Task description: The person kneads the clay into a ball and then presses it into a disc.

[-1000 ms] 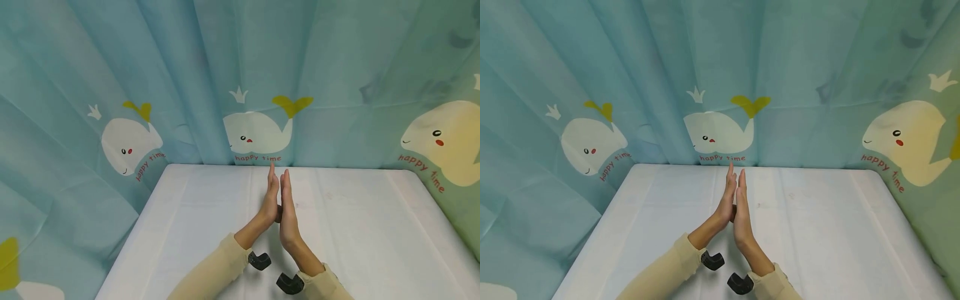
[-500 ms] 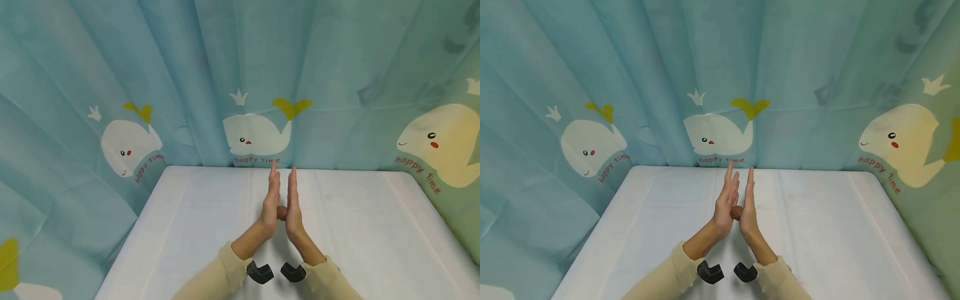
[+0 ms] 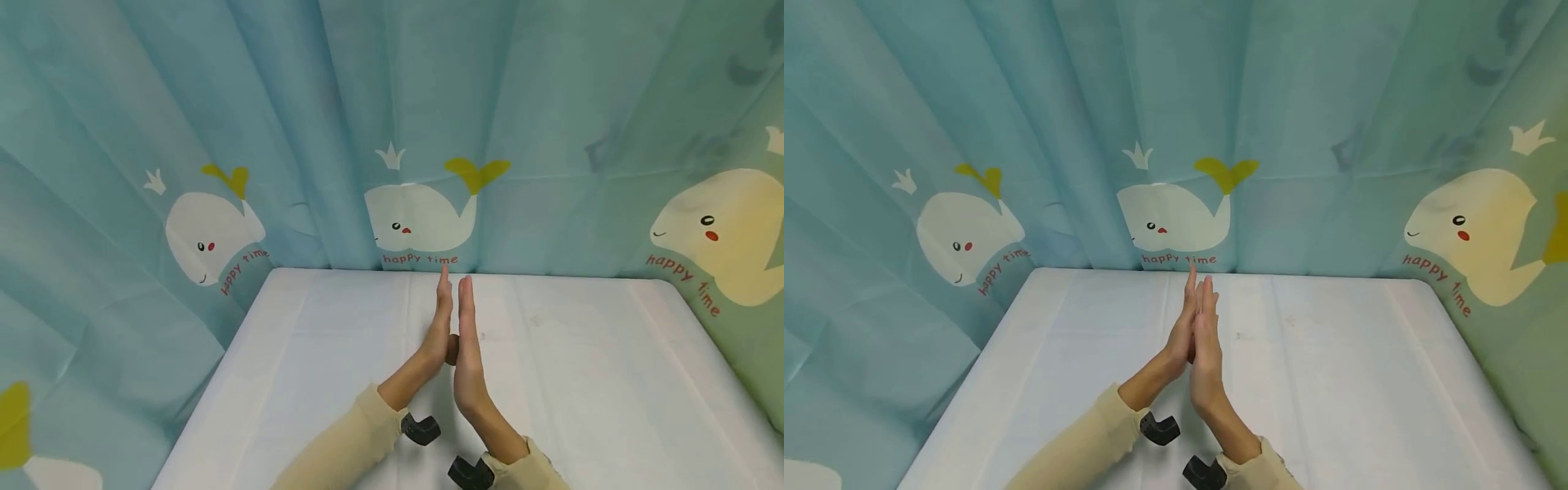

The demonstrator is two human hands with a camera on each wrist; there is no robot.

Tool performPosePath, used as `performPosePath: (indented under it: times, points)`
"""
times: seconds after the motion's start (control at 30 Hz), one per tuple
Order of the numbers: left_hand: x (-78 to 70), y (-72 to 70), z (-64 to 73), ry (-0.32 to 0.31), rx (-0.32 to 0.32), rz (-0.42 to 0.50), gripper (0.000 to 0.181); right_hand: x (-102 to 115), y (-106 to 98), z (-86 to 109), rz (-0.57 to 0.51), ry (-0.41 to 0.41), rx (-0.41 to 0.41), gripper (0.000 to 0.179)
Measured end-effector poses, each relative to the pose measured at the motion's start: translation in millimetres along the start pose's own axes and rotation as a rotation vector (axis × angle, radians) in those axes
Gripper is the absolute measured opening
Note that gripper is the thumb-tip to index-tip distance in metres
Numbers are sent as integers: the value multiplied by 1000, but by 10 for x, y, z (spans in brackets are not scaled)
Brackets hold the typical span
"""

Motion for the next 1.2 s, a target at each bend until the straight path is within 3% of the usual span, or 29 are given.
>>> performPosePath:
  times: [0.07,0.17,0.23,0.4,0.53,0.7,0.83,0.93,1.0,1.07,1.2]
  points:
    - [-23,63,61,-6,51,83,60,54,-34,-80,60,-8,-22,55]
    - [-189,162,152,37,122,109,61,54,-160,-237,77,15,-71,53]
    - [-277,203,205,33,148,126,61,17,-243,-317,81,30,-96,52]
    - [-358,172,232,-54,103,243,60,-78,-289,-340,67,2,-103,52]
    - [-298,57,137,-80,19,251,63,-110,-156,-231,93,5,-70,54]
    - [-42,-88,7,-91,-83,148,59,3,38,-91,189,-62,8,58]
    - [77,-4,66,-93,-29,216,58,119,62,-176,262,-135,32,60]
    - [34,91,139,-85,25,326,58,101,-24,-337,299,-145,6,60]
    - [-32,99,173,-91,21,375,59,12,-108,-422,306,-127,-18,60]
    - [-124,91,190,-80,25,363,60,-118,-198,-457,307,-85,-39,59]
    - [-270,131,215,-65,62,209,60,-362,-348,-405,163,22,-52,55]
Point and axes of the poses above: each hand's wrist, its own z-axis away from the middle knuckle, its own y-axis out of the palm, x = y × z, the point moved 6 cm from there along -z, towards the middle knuckle, and after that the axes turned 3 degrees about -z, right-handed, at the moved point
